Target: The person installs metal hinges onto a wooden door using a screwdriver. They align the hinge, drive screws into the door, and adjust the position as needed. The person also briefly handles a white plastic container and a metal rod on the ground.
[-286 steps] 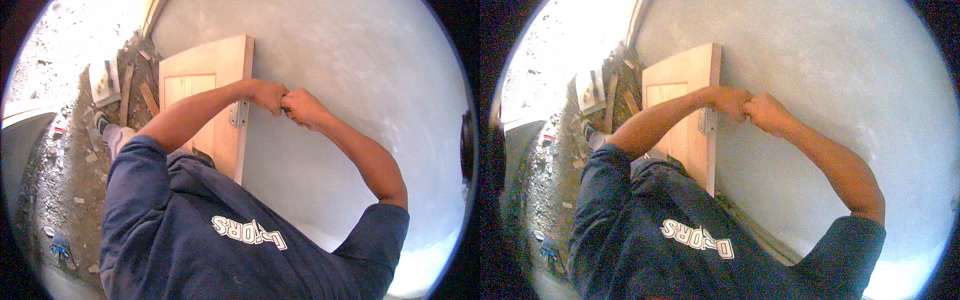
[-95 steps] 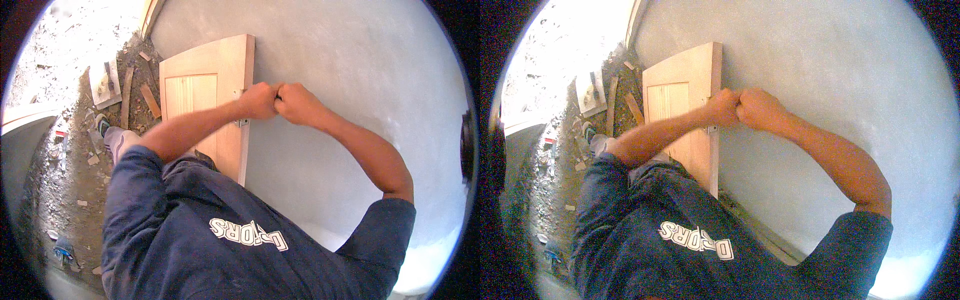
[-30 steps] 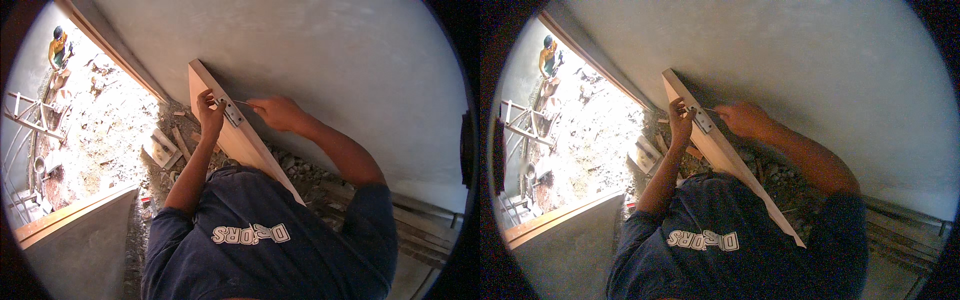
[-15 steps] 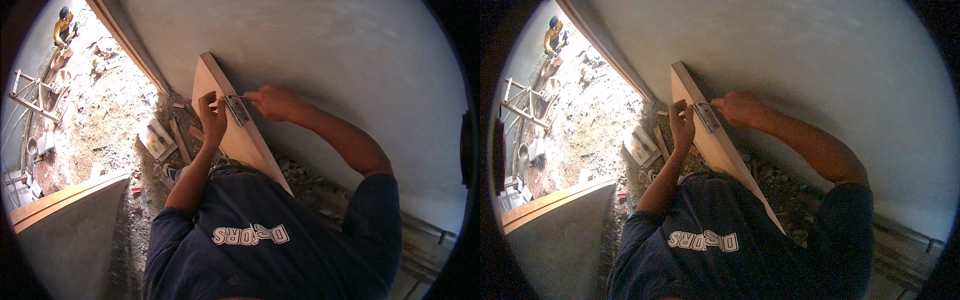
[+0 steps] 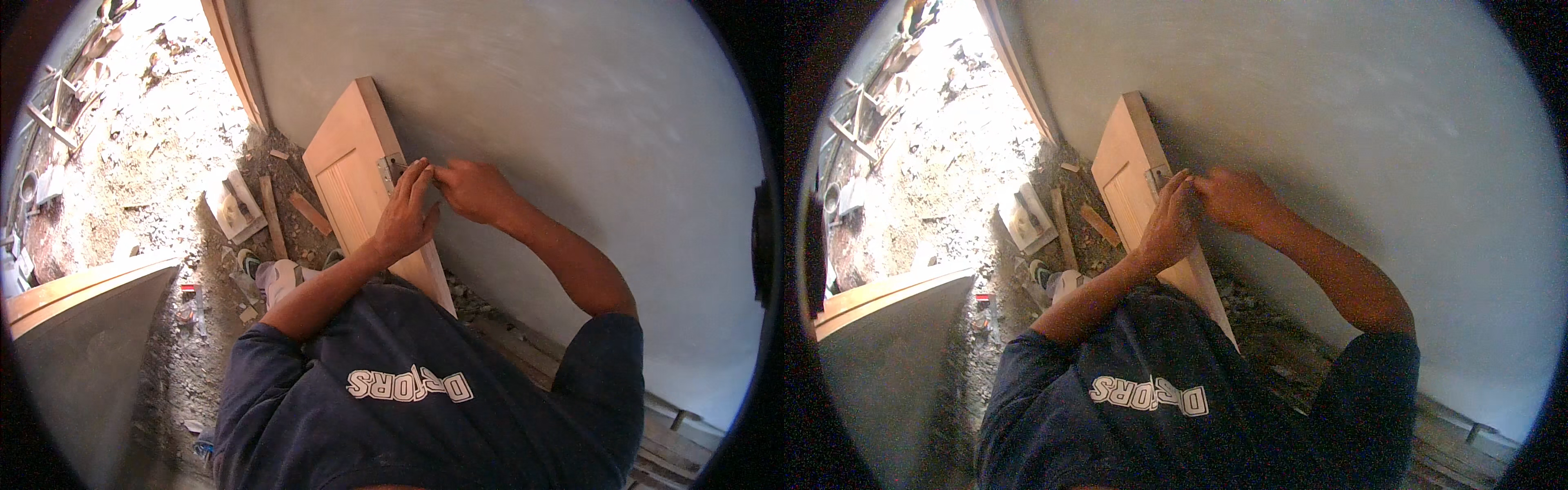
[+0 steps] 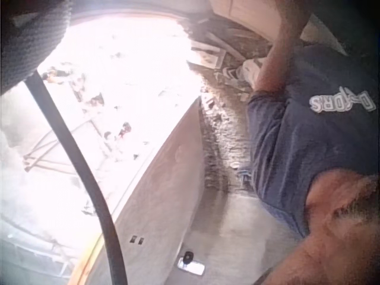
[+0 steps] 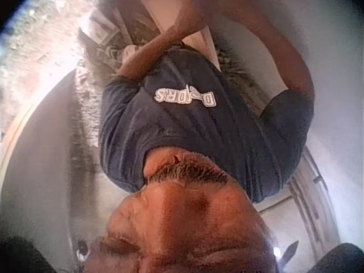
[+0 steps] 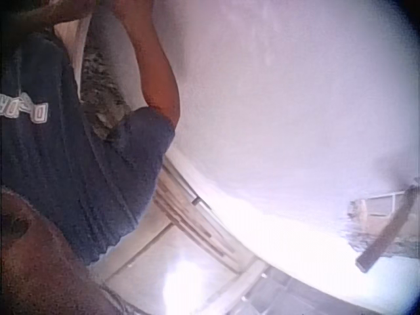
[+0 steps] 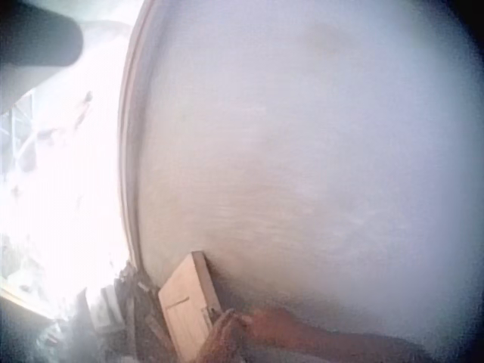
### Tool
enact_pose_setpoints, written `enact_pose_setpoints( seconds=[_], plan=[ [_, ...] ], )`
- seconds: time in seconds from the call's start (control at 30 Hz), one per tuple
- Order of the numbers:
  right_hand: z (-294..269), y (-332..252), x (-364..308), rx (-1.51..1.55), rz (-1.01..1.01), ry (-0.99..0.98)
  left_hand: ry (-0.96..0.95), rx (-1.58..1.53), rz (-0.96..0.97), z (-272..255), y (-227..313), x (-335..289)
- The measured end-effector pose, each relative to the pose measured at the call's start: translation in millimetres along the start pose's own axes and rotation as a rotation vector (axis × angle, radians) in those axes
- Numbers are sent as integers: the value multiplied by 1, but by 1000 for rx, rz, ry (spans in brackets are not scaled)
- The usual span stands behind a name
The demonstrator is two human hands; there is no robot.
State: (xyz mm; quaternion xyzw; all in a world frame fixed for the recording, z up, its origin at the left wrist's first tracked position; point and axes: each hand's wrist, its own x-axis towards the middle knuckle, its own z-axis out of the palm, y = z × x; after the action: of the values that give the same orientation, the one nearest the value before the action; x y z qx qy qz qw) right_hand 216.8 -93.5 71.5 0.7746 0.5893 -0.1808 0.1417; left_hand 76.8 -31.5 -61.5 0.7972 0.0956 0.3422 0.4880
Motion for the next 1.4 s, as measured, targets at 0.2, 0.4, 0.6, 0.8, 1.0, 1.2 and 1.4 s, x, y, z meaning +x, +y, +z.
enact_pose_setpoints(
  seconds=[0.2,0.4,0.6,0.8,1.0,1.2,1.4],
  plan=[
    [9,3,3,20,15,44,-13,-12,32,-4,-8,4],
    [-16,-6,7,-195,-59,51,17,-75,-30,-5,-8,7],
    [-61,-14,35,-287,-167,5,157,-175,-66,1,-7,11],
    [-86,-3,55,-311,-379,-108,136,-213,-63,5,-6,9],
    [-84,6,58,-43,-243,-166,101,-248,-51,5,5,10],
    [-79,10,55,-198,-313,-74,138,-240,-27,6,2,14],
    [-85,1,56,-594,-601,106,167,-234,-69,1,5,15]
  ],
)
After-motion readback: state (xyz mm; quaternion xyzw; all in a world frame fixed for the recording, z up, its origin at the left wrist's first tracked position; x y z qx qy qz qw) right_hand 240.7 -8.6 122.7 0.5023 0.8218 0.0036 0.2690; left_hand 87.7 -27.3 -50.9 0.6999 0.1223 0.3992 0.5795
